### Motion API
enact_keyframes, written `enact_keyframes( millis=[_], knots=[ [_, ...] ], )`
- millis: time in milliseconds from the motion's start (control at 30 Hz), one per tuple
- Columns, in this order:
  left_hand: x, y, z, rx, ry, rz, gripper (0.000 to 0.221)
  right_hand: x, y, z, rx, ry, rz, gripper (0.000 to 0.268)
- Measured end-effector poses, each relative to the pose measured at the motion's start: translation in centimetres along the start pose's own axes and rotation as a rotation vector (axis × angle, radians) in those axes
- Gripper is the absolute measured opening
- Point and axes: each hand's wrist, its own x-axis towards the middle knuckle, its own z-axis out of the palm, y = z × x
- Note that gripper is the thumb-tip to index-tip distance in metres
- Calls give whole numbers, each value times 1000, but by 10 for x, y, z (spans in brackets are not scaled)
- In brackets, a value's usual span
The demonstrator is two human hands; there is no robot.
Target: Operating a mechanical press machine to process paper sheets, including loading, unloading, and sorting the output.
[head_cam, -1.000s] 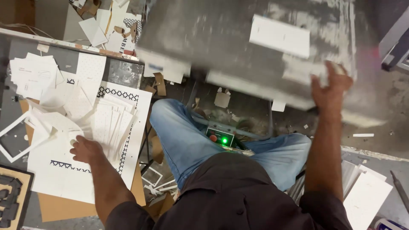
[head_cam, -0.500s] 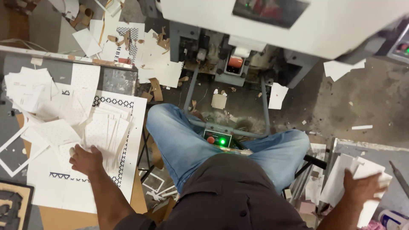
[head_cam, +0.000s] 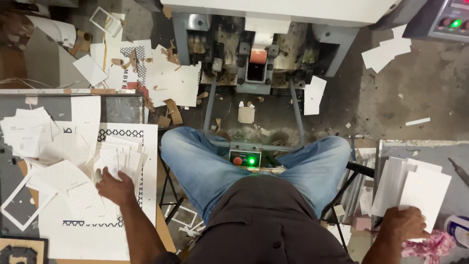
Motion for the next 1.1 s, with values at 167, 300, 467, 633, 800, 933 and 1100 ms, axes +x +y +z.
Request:
enact_keyframes(
  millis=[167, 300, 467, 633, 800, 933, 1100],
  knots=[
    [14, 52, 5, -131, 8, 210, 47, -6, -1, -10, 129, 65, -116, 49],
    [31, 140, -4, -203, -73, 319, 43, -2, 24, 9, 213, 15, -187, 45],
    [52, 292, -55, -358, -518, 549, 44, 17, 41, 18, 164, 115, -201, 46],
    [37, 437, -102, -621, -118, 1131, 38, 75, 44, 42, 274, 689, -359, 46],
    [14, 550, -74, -640, -150, 1363, 39, -1, -50, -143, 684, 878, -657, 36],
    [-9, 587, -21, -343, -471, 1285, 60, -47, -145, -222, 864, 919, -969, 20],
    [-60, 547, 23, -53, -663, 1199, 82, -68, -281, -240, 1010, 674, -1245, 24]
  ],
)
